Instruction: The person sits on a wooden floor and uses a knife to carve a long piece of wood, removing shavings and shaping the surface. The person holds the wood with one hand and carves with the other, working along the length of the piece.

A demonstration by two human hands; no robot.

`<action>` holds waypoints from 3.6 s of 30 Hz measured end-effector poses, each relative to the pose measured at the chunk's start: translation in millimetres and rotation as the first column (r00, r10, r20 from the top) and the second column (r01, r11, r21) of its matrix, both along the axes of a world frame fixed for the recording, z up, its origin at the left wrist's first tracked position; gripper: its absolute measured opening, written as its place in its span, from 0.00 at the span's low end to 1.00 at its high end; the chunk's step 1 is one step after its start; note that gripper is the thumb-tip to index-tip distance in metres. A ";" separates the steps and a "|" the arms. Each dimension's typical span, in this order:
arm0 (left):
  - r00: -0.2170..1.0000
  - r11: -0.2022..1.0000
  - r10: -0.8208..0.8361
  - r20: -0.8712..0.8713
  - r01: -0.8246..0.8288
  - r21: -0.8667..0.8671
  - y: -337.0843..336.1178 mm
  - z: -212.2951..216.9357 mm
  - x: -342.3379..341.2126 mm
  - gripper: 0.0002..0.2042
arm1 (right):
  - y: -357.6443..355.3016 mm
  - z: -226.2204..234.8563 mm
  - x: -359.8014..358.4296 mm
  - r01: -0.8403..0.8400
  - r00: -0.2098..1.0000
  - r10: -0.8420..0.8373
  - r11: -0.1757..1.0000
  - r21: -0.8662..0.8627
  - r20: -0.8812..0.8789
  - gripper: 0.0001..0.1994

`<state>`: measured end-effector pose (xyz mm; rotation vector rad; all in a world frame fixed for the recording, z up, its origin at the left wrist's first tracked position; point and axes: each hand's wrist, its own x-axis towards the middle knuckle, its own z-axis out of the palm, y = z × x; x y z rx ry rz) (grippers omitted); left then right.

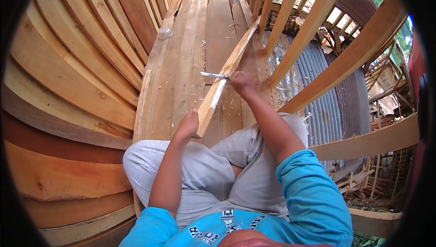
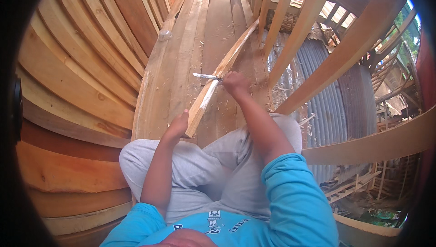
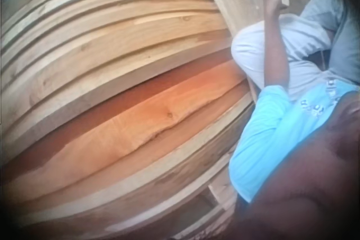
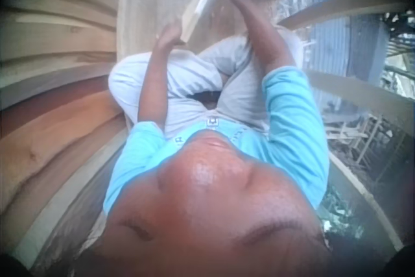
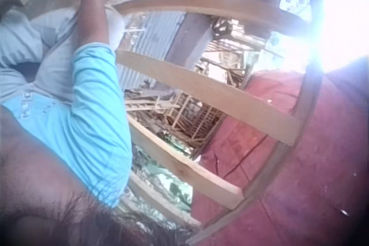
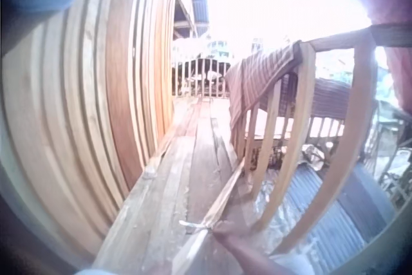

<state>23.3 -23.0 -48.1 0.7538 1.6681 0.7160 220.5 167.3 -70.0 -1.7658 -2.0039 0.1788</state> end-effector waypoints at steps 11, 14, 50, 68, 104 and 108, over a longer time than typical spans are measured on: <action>0.988 0.998 -0.041 0.146 0.048 -0.042 2.2 12.2 -3.6 0.31 | 5.8 18.2 -1.8 -0.031 0.990 0.019 0.996 0.085 0.140 0.24; 0.989 0.999 -0.027 0.148 0.032 -0.028 -1.3 6.0 1.1 0.30 | 16.9 28.1 11.0 0.108 0.988 -0.109 0.994 0.007 0.111 0.26; 0.980 0.999 -0.003 0.198 0.011 -0.042 -6.2 -4.1 -17.3 0.29 | -2.4 14.4 10.5 -0.320 0.932 0.247 0.904 -0.283 -0.266 0.20; 0.992 0.998 -0.001 0.127 0.009 -0.068 -6.7 3.3 0.9 0.31 | 4.4 -0.9 7.2 -0.237 0.963 0.181 0.922 -0.305 -0.202 0.33; 0.992 0.999 -0.005 0.129 0.012 -0.053 -9.0 12.2 -8.4 0.31 | -23.7 38.7 -0.5 -0.239 0.966 0.253 0.954 -0.178 0.059 0.31; 0.995 0.999 0.003 0.102 0.001 -0.044 -6.7 7.6 -7.0 0.31 | -20.4 16.9 -2.8 -0.200 0.978 0.203 0.979 -0.044 0.059 0.33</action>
